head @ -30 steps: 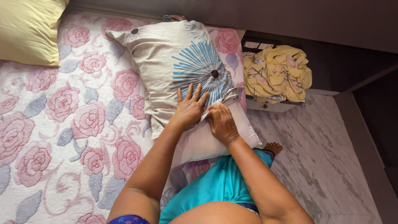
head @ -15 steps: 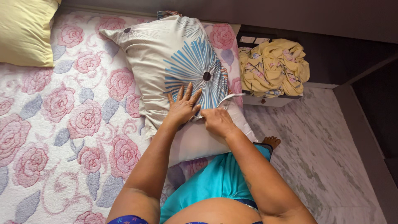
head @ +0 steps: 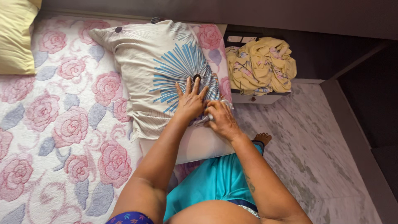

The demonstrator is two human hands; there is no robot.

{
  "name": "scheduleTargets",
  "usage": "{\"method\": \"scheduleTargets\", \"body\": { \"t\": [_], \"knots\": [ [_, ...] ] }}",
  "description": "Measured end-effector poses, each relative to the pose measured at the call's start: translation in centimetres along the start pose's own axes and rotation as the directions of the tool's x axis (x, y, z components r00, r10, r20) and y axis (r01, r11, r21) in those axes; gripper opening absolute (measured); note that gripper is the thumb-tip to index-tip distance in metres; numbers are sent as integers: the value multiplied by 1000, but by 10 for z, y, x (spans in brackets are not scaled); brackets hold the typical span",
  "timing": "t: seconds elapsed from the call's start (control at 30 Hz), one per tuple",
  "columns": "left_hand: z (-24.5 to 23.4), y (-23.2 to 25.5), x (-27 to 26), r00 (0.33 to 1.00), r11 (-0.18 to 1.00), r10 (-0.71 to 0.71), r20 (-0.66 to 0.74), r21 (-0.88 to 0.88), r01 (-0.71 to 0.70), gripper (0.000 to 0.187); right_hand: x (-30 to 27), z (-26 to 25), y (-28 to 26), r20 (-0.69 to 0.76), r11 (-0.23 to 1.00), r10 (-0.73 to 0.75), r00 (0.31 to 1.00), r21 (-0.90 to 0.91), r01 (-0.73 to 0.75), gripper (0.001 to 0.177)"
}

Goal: The person lies on a bed and puts a patterned pillowcase onto a white pillow. They align the corners, pull the fabric over the pillow, and smooth out the surface to fit the case properly.

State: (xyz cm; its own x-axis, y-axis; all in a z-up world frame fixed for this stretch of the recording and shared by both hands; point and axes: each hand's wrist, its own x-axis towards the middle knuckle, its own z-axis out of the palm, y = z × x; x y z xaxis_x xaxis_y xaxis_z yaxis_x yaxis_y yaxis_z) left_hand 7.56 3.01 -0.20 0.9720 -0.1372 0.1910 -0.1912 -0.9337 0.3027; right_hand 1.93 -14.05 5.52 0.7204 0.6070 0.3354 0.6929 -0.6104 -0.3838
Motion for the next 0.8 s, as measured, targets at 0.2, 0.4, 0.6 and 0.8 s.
{"method": "scheduleTargets", "body": {
  "t": [0.2, 0.4, 0.6, 0.8],
  "knots": [
    [23, -12, -16, 993, 1000, 26, -117, 17, -24, 60, -9, 11, 23, -146, 992, -97, 985, -98, 83, 23],
    [24, -13, -17, 998, 1000, -10, -61, -12, 9, 66, -17, 37, 47, -41, 989, 135, 990, 63, -132, 8],
    [18, -9, -20, 996, 992, -87, -17, -96, 85, 69, -6, 31, 46, 331, 980, 153, 931, 71, -187, 10],
    [7, 1, -10, 985, 982, -167, 43, -78, 169, 77, -13, 18, 22, 306, 988, 122, 944, 49, -144, 19]
  ]
}}
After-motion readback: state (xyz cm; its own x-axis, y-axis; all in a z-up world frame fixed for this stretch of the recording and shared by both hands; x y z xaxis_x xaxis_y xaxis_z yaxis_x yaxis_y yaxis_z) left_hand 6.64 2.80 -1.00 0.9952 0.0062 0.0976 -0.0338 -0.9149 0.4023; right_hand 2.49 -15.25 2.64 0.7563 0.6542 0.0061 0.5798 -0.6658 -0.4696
